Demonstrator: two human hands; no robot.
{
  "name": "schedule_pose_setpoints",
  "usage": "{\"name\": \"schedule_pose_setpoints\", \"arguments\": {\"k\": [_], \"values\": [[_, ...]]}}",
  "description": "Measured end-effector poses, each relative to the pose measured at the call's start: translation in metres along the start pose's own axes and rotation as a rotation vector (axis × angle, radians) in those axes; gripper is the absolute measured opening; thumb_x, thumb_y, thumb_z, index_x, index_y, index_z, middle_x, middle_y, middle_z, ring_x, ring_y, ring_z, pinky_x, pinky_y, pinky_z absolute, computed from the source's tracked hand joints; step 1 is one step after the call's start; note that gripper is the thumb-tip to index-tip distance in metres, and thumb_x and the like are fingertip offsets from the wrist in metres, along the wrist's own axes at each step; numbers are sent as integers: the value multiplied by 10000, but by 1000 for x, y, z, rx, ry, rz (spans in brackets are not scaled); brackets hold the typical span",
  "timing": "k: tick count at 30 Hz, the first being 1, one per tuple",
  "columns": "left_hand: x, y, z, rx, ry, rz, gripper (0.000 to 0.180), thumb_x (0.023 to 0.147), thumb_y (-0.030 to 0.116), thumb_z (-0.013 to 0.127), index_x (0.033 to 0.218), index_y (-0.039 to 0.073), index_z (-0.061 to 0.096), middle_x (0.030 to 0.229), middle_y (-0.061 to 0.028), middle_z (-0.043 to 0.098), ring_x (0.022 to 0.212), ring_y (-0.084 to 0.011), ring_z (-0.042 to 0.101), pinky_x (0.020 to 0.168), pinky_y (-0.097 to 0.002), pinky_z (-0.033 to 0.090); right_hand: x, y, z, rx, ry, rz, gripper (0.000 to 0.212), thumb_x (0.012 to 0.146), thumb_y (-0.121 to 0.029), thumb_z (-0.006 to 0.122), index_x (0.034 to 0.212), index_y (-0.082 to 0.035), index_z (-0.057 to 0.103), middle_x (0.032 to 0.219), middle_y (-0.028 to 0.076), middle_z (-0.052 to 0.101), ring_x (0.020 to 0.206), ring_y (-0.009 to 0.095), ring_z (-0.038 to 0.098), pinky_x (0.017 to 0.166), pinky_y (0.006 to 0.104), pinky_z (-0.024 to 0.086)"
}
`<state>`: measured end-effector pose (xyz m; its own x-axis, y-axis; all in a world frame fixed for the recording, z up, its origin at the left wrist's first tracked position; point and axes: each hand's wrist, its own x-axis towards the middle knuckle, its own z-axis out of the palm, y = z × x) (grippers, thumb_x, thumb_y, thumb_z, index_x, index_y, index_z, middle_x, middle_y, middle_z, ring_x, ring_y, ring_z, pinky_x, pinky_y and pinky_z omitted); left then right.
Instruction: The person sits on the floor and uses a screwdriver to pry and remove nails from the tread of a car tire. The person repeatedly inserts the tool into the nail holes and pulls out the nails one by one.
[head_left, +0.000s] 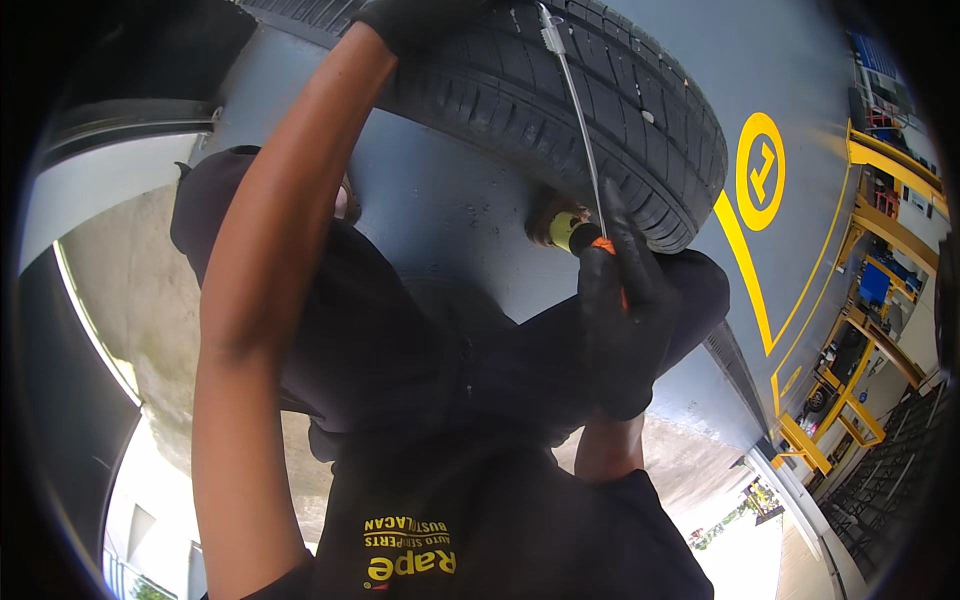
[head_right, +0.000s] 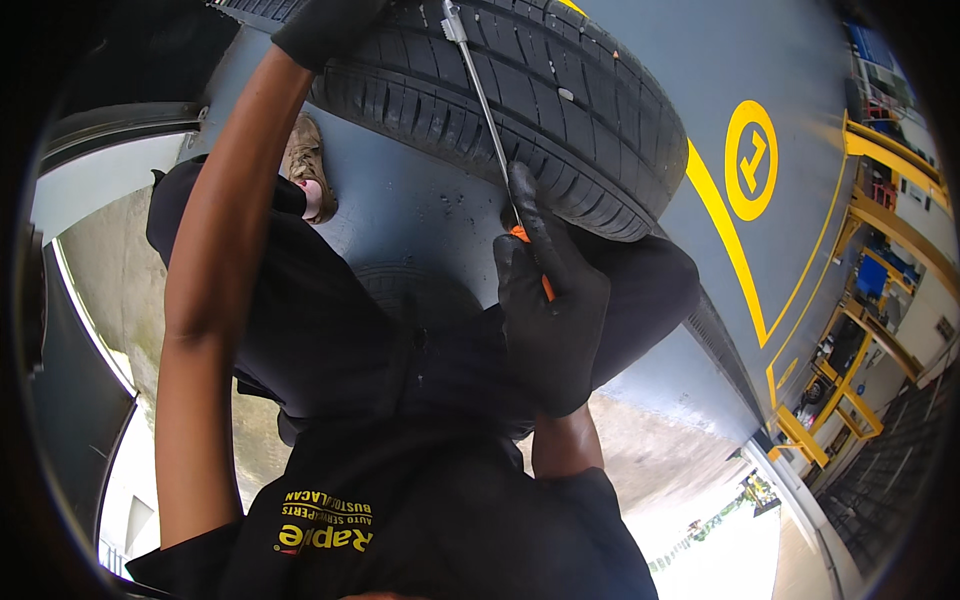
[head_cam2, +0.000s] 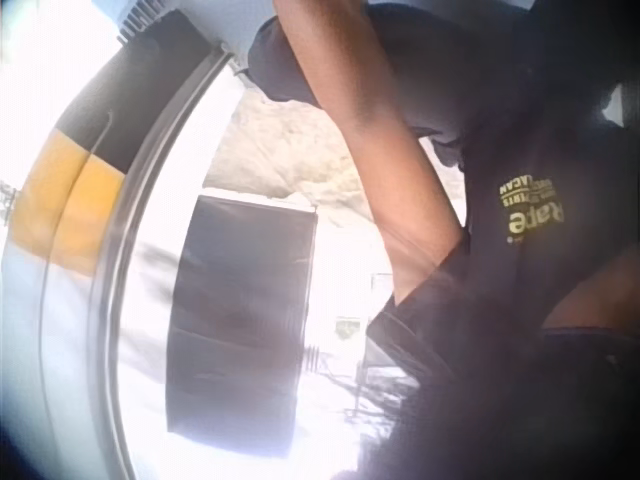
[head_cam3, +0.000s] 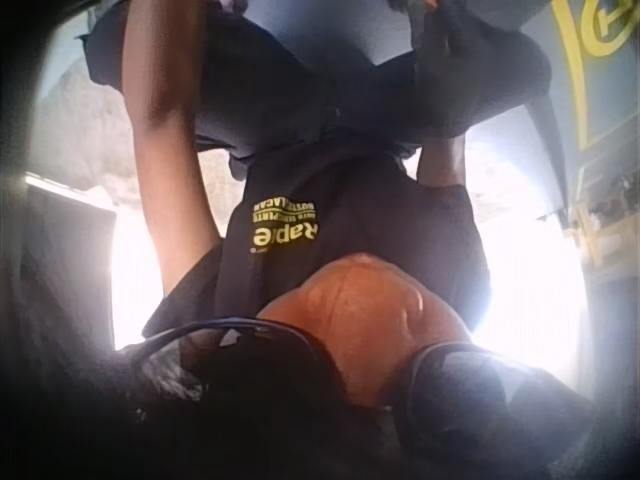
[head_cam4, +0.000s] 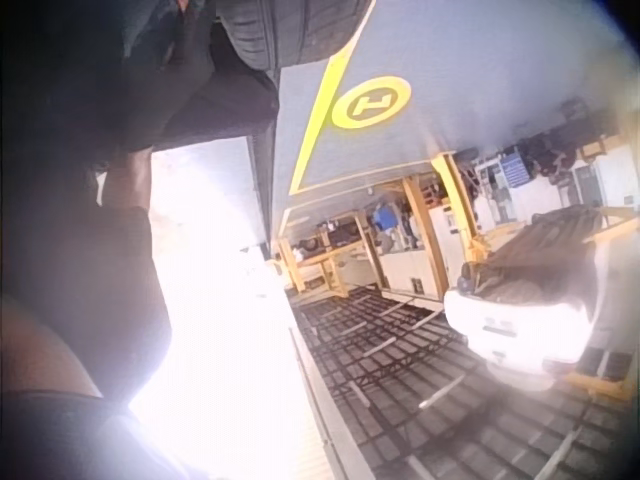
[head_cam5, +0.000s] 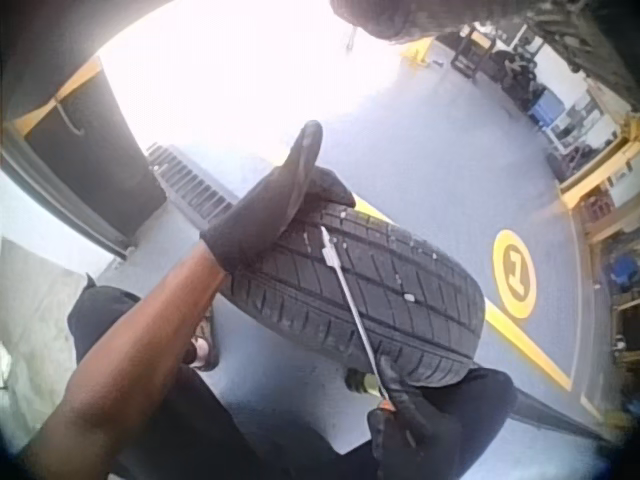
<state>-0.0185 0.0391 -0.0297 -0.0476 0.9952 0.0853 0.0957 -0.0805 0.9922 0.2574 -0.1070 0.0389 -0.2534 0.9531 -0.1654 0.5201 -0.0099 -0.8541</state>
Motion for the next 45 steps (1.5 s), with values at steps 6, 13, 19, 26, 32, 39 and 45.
{"name": "schedule_pose_setpoints", "arguments": {"k": [6, 13, 19, 26, 32, 39, 45], "values": [[6, -7, -1, 93, 13, 84, 1018, 1039, 739, 121, 1020, -74, 733, 941, -198, 737, 947, -280, 677, 1008, -335, 462, 0, -16, -17, 124, -12, 196, 412, 1015, -34, 632, 1427, -33, 619, 993, 30, 691, 747, 19, 530, 650, 185, 428], [6, 3, 5, 170, -1, 89, 924, 1099, 616, 122, 993, -89, 710, 918, -199, 729, 914, -297, 680, 1009, -355, 464, -19, -31, -43, 15, 44, 281, 410, 974, -101, 683, 1367, 11, 651, 786, -25, 603, 647, 17, 491, 583, 193, 361], [13, -9, 4, 270, -4, 269, 867, 1119, 556, 133, 1024, -106, 685, 923, -218, 729, 912, -337, 689, 1015, -385, 468, -28, -33, -45, -27, 6, 276, 350, 977, -15, 639, 1324, 25, 671, 1024, 92, 716, 818, 76, 615, 702, 212, 478], [11, 1, 12, 247, -22, 157, 929, 1099, 599, 100, 1012, -104, 701, 956, -230, 738, 942, -367, 695, 1020, -392, 465, -20, 3, -27, -186, 39, -138, 380, 943, 54, 633, 1322, 68, 645, 1189, 185, 690, 1057, 197, 659, 853, 291, 533], [3, 15, 17, 215, -10, 34, 994, 1074, 654, 73, 1001, -100, 718, 967, -237, 737, 959, -360, 680, 1024, -387, 455, -3, 2, -36, -308, 15, -132, 324, 975, -27, 640, 1285, 65, 664, 984, 164, 705, 867, 181, 684, 770, 297, 541], [7, 7, 21, 204, -35, 125, 982, 1072, 663, 103, 1000, -95, 723, 955, -236, 738, 960, -368, 681, 1013, -394, 461, -20, -28, -44, -156, 43, 262, 328, 991, -103, 654, 1294, 19, 683, 777, 22, 600, 663, 75, 545, 621, 229, 422], [4, 20, 35, 234, 22, 88, 959, 1084, 631, 109, 962, -95, 724, 927, -239, 738, 935, -391, 684, 996, -409, 475, -28, -33, -39, -136, 108, 230, 370, 988, -106, 661, 1340, 6, 675, 696, -38, 554, 606, 22, 457, 558, 208, 331]]}}
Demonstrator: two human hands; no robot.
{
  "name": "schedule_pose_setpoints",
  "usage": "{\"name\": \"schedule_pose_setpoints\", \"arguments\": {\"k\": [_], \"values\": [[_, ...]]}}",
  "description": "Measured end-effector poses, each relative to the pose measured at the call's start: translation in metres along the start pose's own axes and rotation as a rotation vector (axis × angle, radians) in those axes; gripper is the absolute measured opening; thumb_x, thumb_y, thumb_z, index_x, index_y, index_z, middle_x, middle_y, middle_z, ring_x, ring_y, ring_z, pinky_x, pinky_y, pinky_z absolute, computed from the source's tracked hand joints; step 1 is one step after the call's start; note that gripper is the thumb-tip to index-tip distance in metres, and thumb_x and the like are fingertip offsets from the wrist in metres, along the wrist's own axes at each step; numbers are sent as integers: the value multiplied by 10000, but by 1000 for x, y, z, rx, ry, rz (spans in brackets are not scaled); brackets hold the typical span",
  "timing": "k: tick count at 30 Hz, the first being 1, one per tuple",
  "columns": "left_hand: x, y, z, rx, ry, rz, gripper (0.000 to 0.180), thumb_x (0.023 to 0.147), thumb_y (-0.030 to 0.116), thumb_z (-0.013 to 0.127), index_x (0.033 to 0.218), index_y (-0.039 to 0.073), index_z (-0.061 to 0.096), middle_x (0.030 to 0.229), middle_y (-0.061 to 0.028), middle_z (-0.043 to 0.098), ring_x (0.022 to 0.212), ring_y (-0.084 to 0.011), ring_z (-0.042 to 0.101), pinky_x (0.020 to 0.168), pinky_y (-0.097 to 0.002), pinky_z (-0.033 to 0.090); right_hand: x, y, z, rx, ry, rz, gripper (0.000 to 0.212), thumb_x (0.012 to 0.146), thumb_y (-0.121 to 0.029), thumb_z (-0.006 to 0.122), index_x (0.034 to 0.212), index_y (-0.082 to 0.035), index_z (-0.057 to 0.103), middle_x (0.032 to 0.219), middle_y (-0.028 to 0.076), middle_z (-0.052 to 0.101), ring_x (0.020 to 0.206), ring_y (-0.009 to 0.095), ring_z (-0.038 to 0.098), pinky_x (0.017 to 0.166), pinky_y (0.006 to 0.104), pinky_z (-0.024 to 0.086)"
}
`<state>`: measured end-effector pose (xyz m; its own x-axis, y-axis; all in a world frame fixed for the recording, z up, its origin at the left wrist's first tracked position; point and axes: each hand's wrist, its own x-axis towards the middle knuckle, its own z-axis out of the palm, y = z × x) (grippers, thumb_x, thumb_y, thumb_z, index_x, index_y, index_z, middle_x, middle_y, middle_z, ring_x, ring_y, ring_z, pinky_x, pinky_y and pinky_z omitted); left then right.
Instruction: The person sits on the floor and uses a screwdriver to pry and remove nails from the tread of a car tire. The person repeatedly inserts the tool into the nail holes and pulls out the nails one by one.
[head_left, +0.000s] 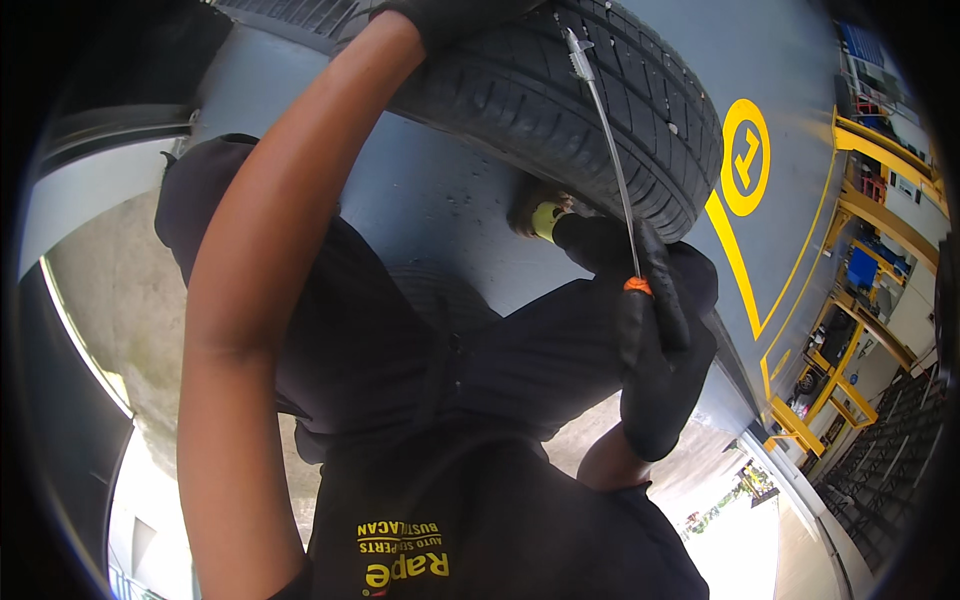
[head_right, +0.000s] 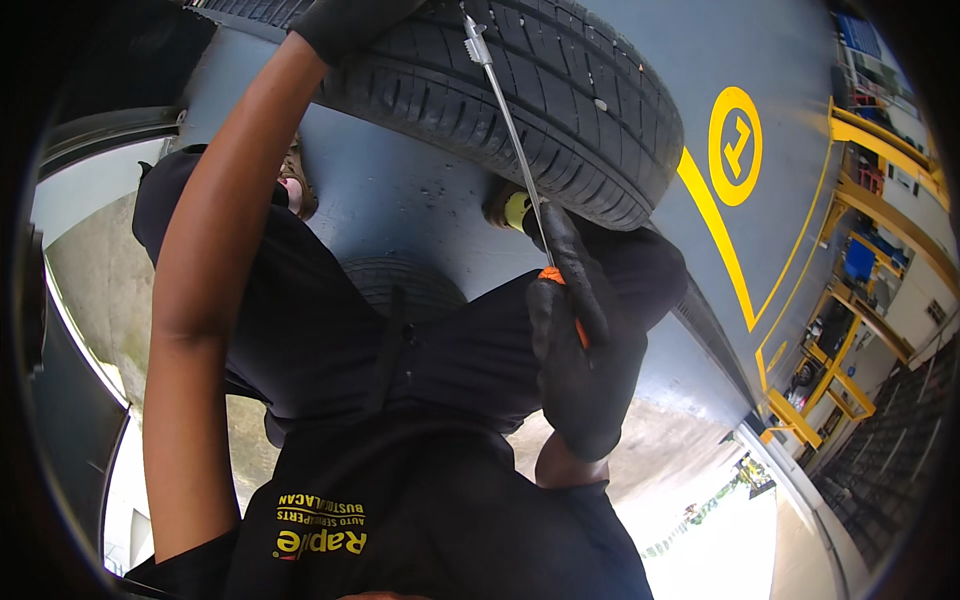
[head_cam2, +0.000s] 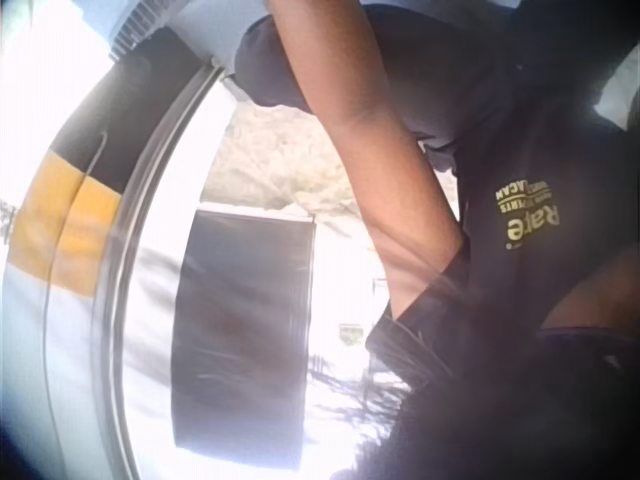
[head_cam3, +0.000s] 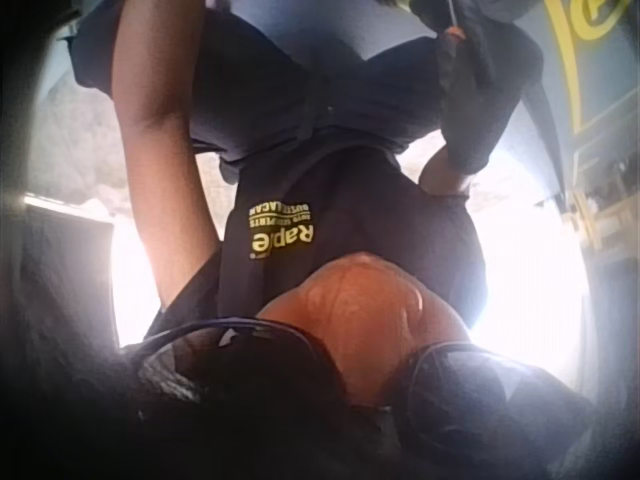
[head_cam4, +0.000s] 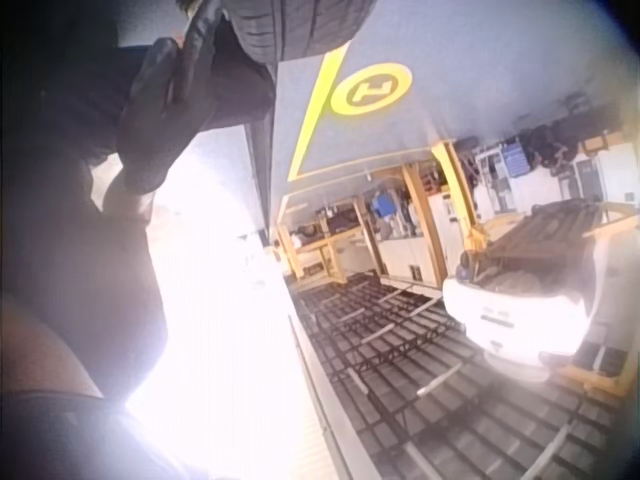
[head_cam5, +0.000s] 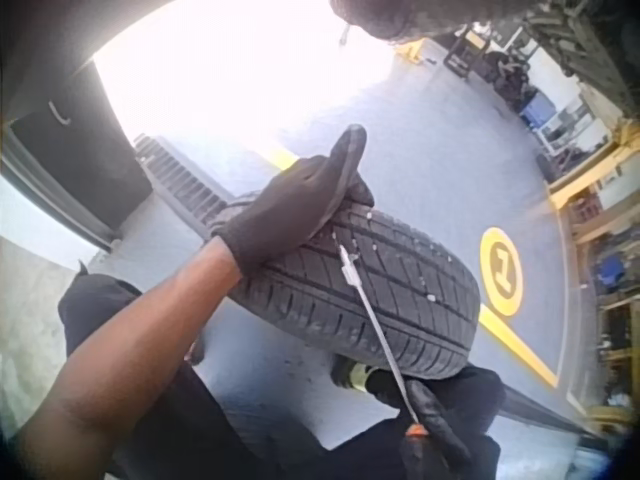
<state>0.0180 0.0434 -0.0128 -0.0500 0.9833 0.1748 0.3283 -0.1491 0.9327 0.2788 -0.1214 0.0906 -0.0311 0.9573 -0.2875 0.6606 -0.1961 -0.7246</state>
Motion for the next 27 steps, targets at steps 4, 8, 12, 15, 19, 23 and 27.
{"name": "schedule_pose_setpoints", "arguments": {"k": [4, 8, 12, 15, 19, 23, 27], "values": [[4, -5, 5, 35, -18, 85, 900, 1104, 573, 124, 976, -99, 708, 936, -245, 737, 924, -427, 684, 986, -440, 479, -3, 1, -15, -6, -61, -3, 375, 987, -47, 648, 1357, 10, 658, 770, -18, 613, 630, 21, 487, 566, 191, 363], [7, -21, 10, 224, 48, 408, 630, 1138, 420, 221, 1209, -97, 572, 921, -248, 727, 872, -430, 693, 912, -454, 523, -4, 4, -19, -6, -47, -6, 365, 976, -22, 646, 1338, 21, 666, 778, -15, 614, 630, 17, 482, 558, 193, 363], [10, -35, 14, 398, 149, 665, 407, 1125, 210, 373, 1446, -37, 329, 896, -243, 715, 817, -408, 699, 800, -457, 566, -2, -5, -19, -155, -47, -64, 333, 947, 28, 656, 1278, 46, 686, 869, 48, 700, 701, 60, 596, 629, 223, 472], [12, -26, 13, 225, 66, 500, 446, 1131, 241, 349, 1490, -19, 295, 907, -237, 718, 819, -407, 698, 815, -458, 563, -2, 13, -16, -192, -4, -227, 319, 930, 64, 650, 1246, 62, 691, 1024, 143, 749, 876, 154, 698, 784, 279, 541], [9, -25, 8, 191, 61, 380, 586, 1141, 422, 198, 1449, -40, 386, 925, -233, 722, 853, -393, 695, 922, -432, 531, 4, 17, -3, -190, -9, -356, 318, 923, 87, 643, 1238, 76, 687, 1160, 217, 749, 1052, 248, 734, 917, 332, 560], [8, -18, 1, -39, -82, 171, 947, 1063, 675, 91, 1204, -85, 638, 950, -229, 725, 919, -355, 681, 1004, -400, 472, 23, 31, 19, -196, -3, -496, 390, 929, 69, 645, 1318, 55, 659, 1061, 169, 755, 927, 224, 734, 818, 300, 565], [1, -10, -5, -212, -52, -121, 1142, 983, 808, 55, 974, -99, 749, 976, -228, 731, 968, -330, 665, 1020, -381, 446, 32, 27, 9, -135, -92, -170, 391, 928, -14, 678, 1316, 34, 660, 1065, 162, 711, 948, 250, 693, 822, 337, 538]]}}
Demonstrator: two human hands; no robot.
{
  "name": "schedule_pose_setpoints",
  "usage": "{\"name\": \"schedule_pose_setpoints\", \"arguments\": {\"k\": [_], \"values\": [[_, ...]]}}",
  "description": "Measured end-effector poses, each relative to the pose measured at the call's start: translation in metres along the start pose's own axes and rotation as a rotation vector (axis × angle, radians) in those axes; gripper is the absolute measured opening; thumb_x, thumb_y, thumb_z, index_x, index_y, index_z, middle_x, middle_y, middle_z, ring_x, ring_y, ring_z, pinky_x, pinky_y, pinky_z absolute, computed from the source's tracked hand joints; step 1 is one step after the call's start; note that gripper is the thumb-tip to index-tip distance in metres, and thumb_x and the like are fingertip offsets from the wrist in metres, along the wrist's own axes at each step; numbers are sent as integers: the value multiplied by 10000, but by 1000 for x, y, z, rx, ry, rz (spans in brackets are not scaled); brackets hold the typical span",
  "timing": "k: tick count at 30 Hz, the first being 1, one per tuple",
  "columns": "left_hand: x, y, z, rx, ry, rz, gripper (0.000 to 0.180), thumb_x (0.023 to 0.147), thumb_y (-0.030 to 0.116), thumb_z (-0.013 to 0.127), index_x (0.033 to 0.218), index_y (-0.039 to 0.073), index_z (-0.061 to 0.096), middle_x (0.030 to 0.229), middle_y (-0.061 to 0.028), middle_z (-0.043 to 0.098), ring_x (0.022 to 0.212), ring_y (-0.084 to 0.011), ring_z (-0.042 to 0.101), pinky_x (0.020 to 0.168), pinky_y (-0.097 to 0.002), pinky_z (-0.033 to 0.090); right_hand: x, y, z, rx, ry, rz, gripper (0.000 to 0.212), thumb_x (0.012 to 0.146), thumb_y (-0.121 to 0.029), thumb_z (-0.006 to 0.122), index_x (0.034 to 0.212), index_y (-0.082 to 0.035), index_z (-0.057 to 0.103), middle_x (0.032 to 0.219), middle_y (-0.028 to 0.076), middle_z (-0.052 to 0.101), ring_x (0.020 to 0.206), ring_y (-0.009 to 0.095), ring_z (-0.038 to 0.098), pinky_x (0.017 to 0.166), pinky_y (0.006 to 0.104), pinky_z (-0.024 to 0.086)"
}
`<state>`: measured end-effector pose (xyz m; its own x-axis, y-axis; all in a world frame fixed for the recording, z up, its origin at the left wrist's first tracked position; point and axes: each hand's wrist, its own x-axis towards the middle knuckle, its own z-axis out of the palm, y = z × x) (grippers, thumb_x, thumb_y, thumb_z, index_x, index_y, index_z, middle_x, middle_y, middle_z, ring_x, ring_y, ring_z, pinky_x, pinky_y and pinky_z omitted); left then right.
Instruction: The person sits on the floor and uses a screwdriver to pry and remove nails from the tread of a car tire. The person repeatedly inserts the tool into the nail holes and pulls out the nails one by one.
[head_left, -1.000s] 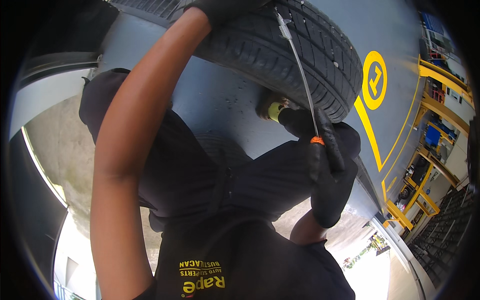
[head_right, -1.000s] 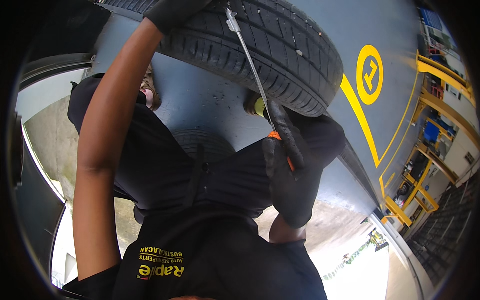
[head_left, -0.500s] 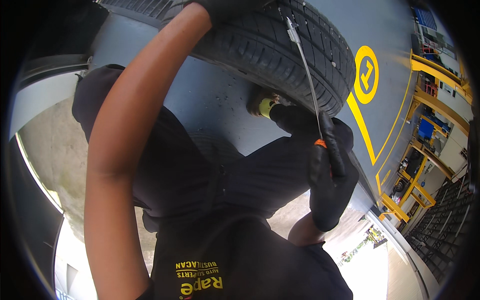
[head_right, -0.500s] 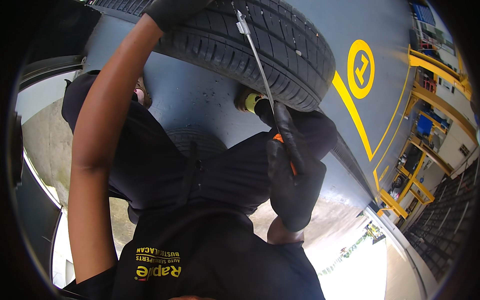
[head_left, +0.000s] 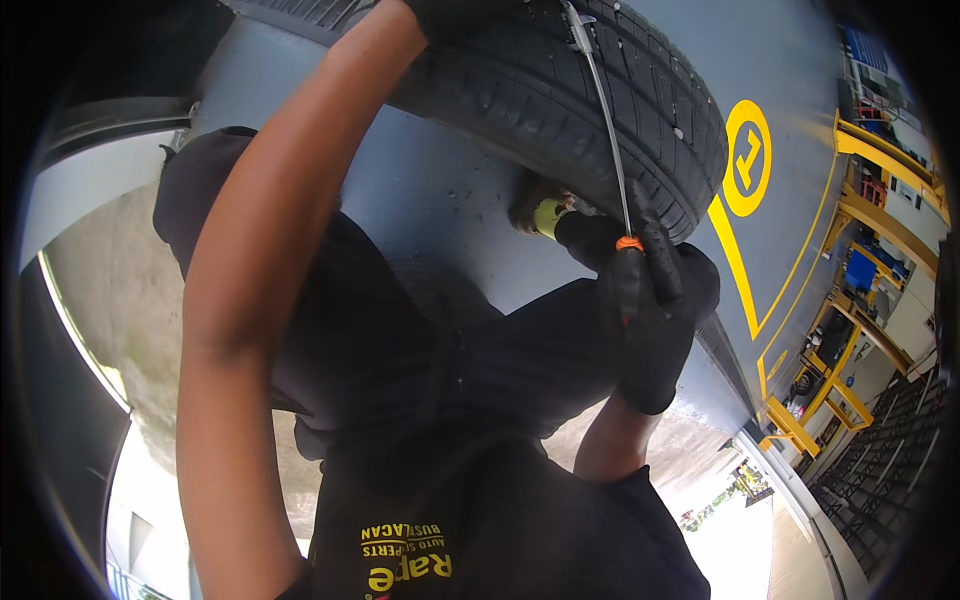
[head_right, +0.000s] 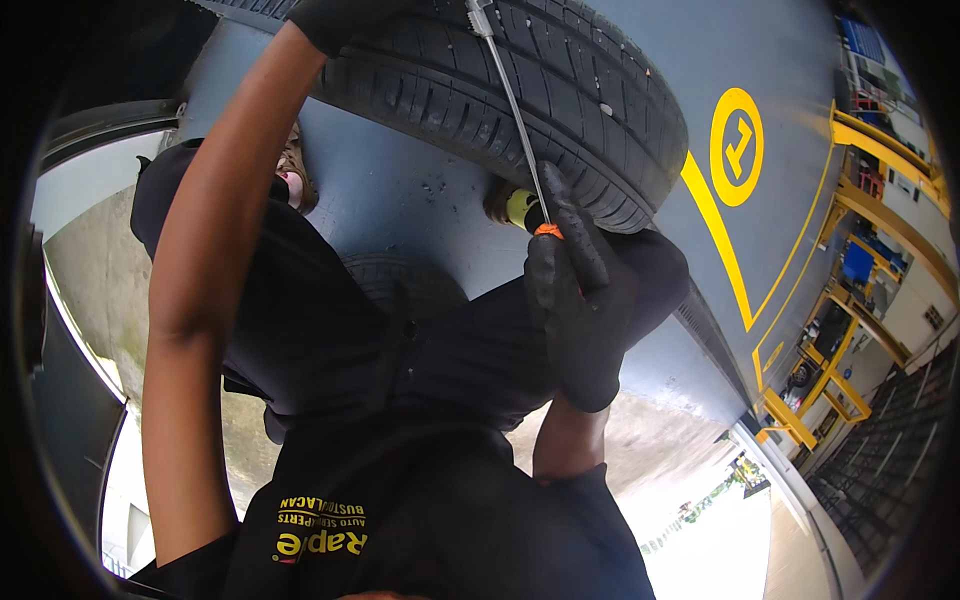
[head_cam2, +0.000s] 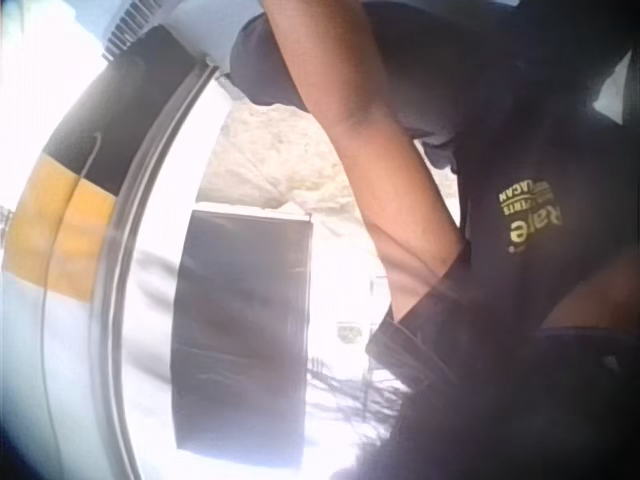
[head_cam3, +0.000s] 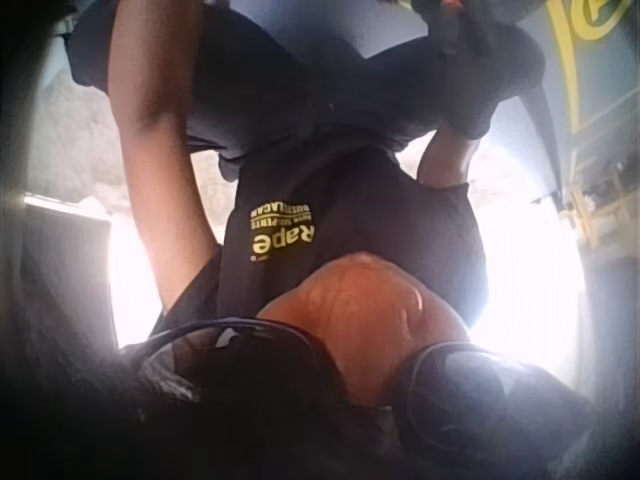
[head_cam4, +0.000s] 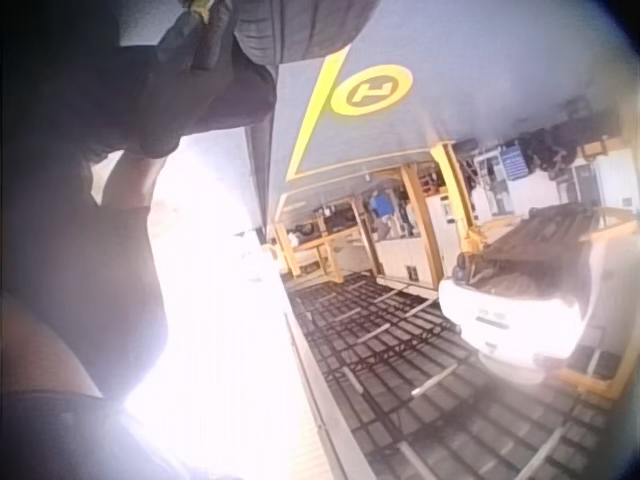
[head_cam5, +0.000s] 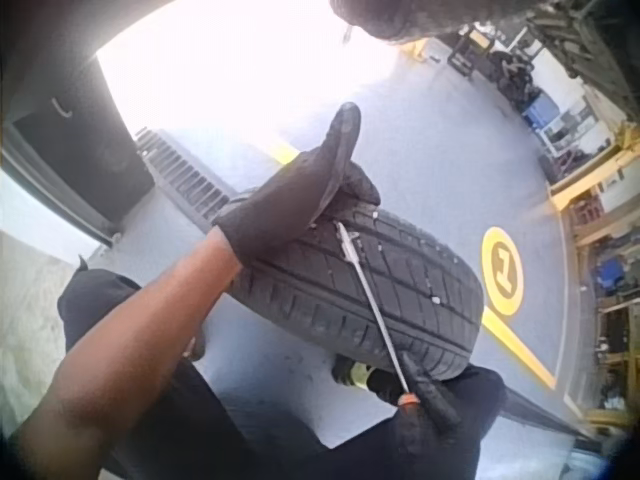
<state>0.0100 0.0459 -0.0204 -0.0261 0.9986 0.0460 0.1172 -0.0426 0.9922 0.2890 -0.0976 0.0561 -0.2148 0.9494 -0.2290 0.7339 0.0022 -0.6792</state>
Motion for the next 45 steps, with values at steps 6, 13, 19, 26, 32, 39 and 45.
{"name": "schedule_pose_setpoints", "arguments": {"k": [6, 13, 19, 26, 32, 39, 45], "values": [[-7, 9, 0, 84, 26, 49, 1109, 1005, 781, 71, 1030, -98, 746, 996, -237, 738, 992, -329, 667, 1033, -365, 442, -7, 17, -19, -414, 54, -400, 420, 903, -53, 707, 1314, 16, 661, 1168, 203, 656, 1073, 341, 643, 908, 413, 508], [-4, -3, -7, 74, -22, 183, 1060, 1034, 734, 70, 1044, -85, 744, 1008, -224, 746, 1029, -327, 679, 1074, -365, 428, -29, 8, -17, 147, 28, 211, 413, 940, -86, 702, 1342, -1, 664, 1054, 200, 688, 1000, 301, 679, 887, 403, 510], [-13, 2, -2, 147, -47, 405, 1030, 1041, 722, 75, 1040, -56, 751, 1018, -208, 748, 1033, -322, 680, 1079, -366, 428, -25, -25, -9, 202, -33, 175, 423, 962, -101, 674, 1373, -3, 656, 794, 41, 647, 721, 77, 566, 666, 236, 436], [0, 14, 12, 96, -102, 22, 934, 1089, 614, 78, 1077, -53, 732, 1037, -200, 749, 1032, -318, 693, 1100, -395, 425, -28, -42, -22, 10, -32, 223, 397, 982, -62, 651, 1373, 2, 652, 855, 16, 635, 707, 38, 507, 620, 217, 396], [14, -14, 7, 170, -93, 366, 965, 1057, 687, 127, 1052, -52, 749, 1021, -212, 749, 1028, -335, 692, 1054, -385, 448, -39, -32, -21, 30, -20, 112, 387, 986, -47, 646, 1371, -6, 657, 823, -1, 637, 682, 26, 498, 609, 200, 387], [8, 6, 9, 127, -107, 87, 952, 1078, 636, 99, 1037, -66, 742, 999, -220, 751, 1028, -355, 690, 1068, -393, 442, -35, -39, -23, 24, -20, 144, 403, 984, -17, 640, 1387, -5, 643, 900, 13, 689, 708, 32, 522, 627, 197, 410], [25, -19, 10, 153, -130, 362, 935, 1091, 603, 101, 1024, -75, 740, 992, -220, 751, 1017, -355, 695, 1055, -400, 455, -41, -43, -18, -16, 37, 57, 376, 973, 3, 639, 1347, 29, 657, 998, 71, 754, 761, 49, 577, 664, 223, 468]]}}
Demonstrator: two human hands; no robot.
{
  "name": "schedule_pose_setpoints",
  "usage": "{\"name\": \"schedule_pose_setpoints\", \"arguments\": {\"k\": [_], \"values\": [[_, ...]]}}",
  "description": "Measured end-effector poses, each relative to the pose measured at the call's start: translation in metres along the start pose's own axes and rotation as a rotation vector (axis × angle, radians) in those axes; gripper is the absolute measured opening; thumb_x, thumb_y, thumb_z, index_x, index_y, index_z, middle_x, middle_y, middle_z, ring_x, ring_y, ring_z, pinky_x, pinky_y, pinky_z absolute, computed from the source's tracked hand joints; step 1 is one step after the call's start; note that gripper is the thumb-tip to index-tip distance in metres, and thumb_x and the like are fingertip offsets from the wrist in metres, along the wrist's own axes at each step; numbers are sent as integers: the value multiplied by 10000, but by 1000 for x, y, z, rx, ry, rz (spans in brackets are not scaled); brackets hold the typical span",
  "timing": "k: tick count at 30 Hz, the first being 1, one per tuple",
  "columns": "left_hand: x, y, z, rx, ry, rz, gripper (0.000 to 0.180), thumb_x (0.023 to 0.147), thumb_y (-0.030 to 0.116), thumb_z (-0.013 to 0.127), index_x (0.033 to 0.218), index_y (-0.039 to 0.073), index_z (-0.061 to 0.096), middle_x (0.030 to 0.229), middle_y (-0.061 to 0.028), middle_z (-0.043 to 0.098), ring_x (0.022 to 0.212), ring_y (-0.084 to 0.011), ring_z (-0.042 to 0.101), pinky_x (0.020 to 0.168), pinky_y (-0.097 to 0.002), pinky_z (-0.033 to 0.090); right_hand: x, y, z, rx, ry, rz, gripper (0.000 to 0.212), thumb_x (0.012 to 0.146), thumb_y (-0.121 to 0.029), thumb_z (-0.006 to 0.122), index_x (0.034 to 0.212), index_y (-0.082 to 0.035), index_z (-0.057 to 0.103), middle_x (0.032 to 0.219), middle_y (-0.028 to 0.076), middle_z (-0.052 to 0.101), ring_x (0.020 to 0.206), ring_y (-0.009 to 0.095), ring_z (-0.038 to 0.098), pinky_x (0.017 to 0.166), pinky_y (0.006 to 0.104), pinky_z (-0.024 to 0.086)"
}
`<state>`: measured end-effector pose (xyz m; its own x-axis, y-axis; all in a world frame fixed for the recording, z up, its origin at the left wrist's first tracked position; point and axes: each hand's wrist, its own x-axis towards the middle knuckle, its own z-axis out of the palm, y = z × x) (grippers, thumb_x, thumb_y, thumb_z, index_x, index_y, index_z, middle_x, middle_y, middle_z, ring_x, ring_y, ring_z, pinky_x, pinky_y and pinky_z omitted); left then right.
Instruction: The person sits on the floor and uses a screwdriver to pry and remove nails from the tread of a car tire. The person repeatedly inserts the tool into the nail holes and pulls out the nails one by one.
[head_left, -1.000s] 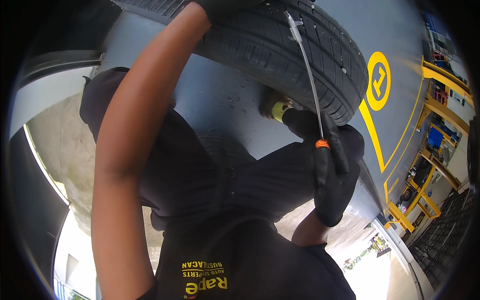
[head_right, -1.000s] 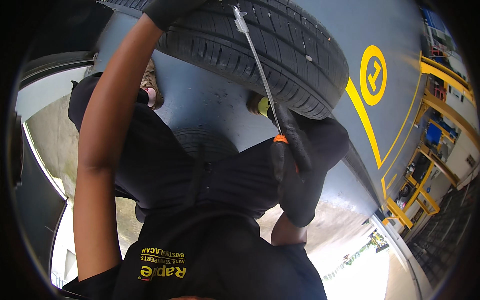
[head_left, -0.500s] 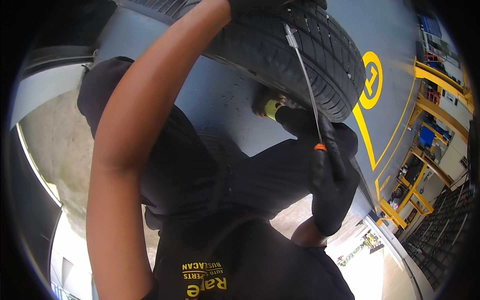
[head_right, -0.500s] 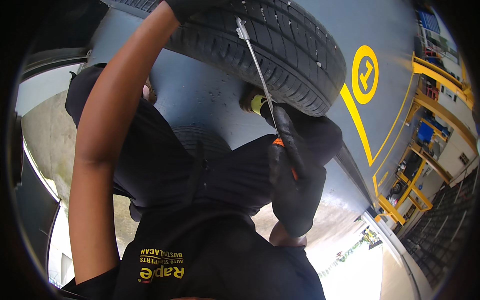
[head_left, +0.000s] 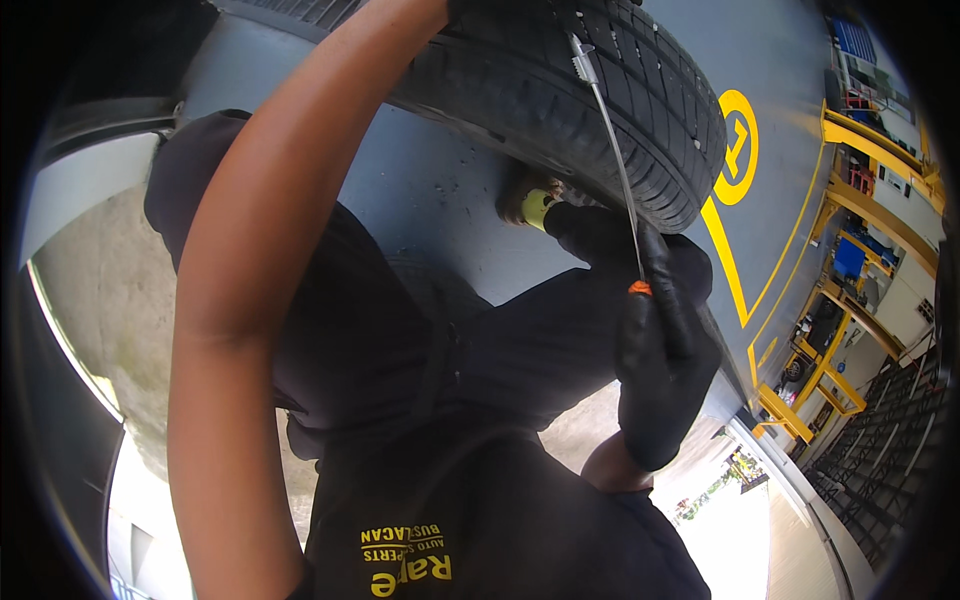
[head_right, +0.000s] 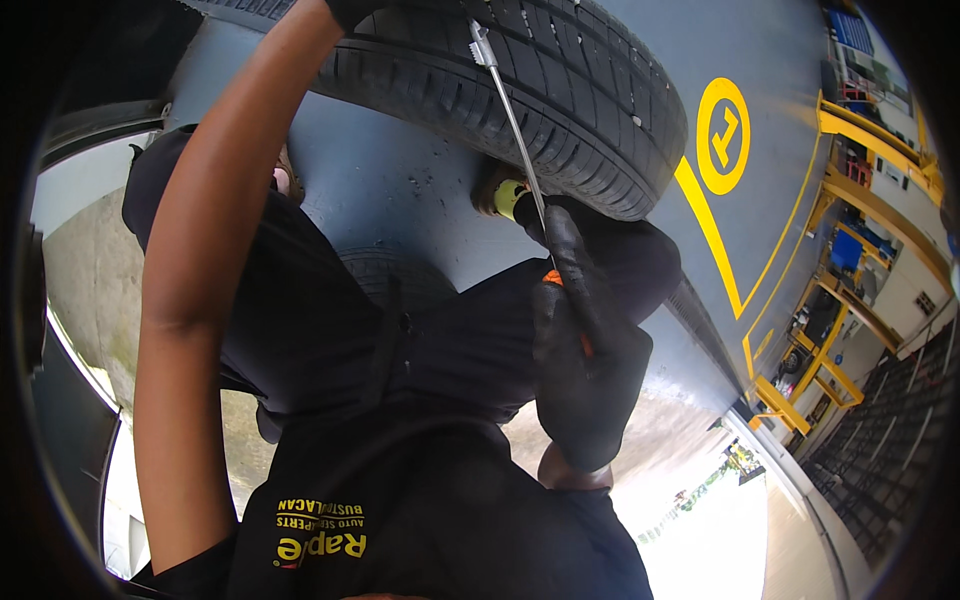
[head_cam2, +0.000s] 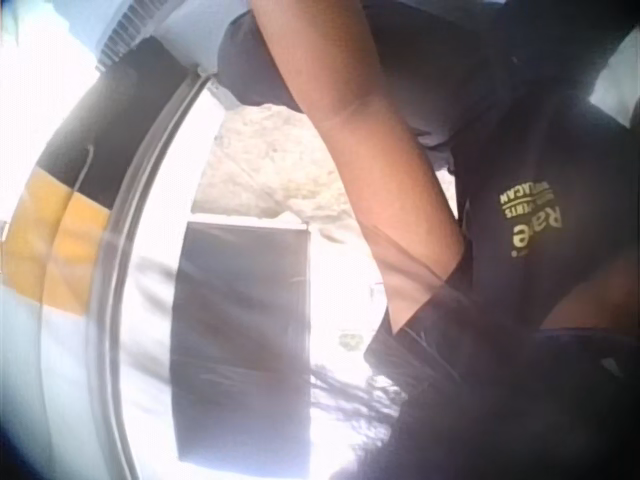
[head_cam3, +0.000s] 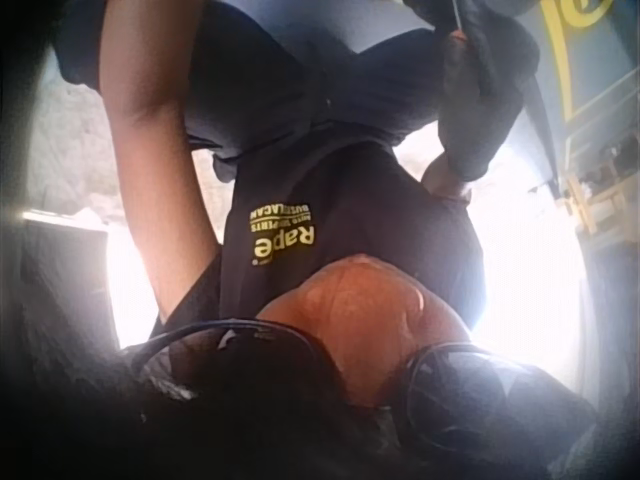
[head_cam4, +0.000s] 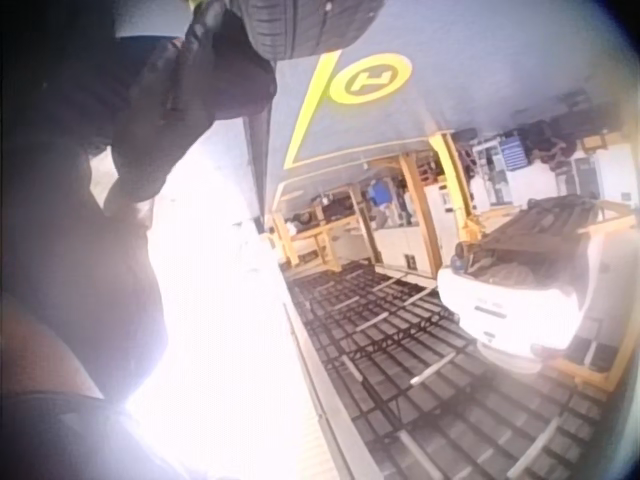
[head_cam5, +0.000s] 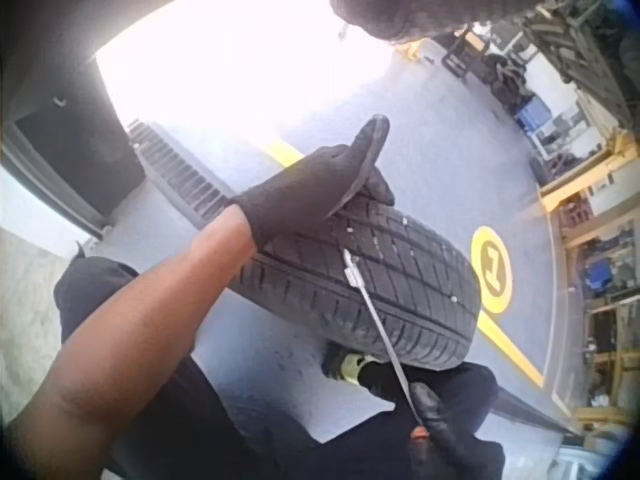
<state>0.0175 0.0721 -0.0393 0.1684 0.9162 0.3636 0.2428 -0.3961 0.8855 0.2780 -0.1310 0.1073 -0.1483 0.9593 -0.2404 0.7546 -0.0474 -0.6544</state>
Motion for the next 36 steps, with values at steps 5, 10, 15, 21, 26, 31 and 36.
{"name": "schedule_pose_setpoints", "arguments": {"k": [5, 10, 15, 21, 26, 31, 36], "values": [[-4, 20, -4, 37, -14, -71, 705, 1129, 460, 76, 1450, -39, 457, 1024, -208, 752, 997, -327, 705, 1064, -386, 457, -5, 18, 6, -177, 15, -180, 335, 924, 62, 637, 1256, 64, 681, 1158, 207, 747, 846, 208, 725, 739, 314, 558], [-6, 8, -12, 20, -42, -12, 698, 1121, 505, 94, 1597, 11, 222, 1020, -196, 750, 1020, -281, 695, 1079, -390, 442, 13, 19, 29, -142, 52, -336, 306, 900, 61, 662, 1204, 69, 693, 1139, 243, 740, 847, 288, 750, 746, 322, 572], [-14, 67, -20, -40, -62, -352, 786, 1111, 552, 88, 1448, -28, 498, 1034, -207, 742, 1048, -295, 675, 1084, -392, 433, 33, 31, 51, -18, 71, -277, 353, 918, 77, 637, 1265, 48, 690, 1072, 201, 755, 744, 189, 711, 666, 312, 555], [-27, 53, -22, -154, 10, -395, 804, 1107, 579, 141, 1246, -59, 610, 1001, -209, 745, 1015, -298, 689, 1047, -378, 462, 48, 34, 12, -10, -83, -117, 385, 1034, -194, 581, 1336, 33, 654, 889, 96, 706, 728, 111, 632, 675, 272, 489], [-29, 33, -26, -262, 66, -310, 815, 1105, 593, 192, 1104, -76, 656, 965, -207, 749, 981, -295, 705, 1015, -366, 487, 54, 56, -12, -39, 69, -166, 432, 1061, -234, 503, 1363, 53, 618, 890, 85, 665, 666, 63, 563, 536, 200, 405], [-31, 22, -20, -339, 81, -277, 850, 1103, 608, 243, 962, -93, 702, 928, -204, 754, 946, -292, 721, 983, -354, 512, 117, 62, -15, 235, 233, -322, 448, 1048, -183, 550, 1445, 24, 556, 915, 64, 700, 742, 83, 616, 593, 233, 446], [-31, 2, -19, -342, 178, -359, 695, 1126, 500, 323, 1140, -120, 637, 934, -216, 750, 915, -328, 728, 887, -417, 556, 195, 58, -8, 407, 162, -531, 506, 1024, -172, 581, 1490, 6, 502, 945, 69, 691, 767, 87, 632, 635, 227, 463]]}}
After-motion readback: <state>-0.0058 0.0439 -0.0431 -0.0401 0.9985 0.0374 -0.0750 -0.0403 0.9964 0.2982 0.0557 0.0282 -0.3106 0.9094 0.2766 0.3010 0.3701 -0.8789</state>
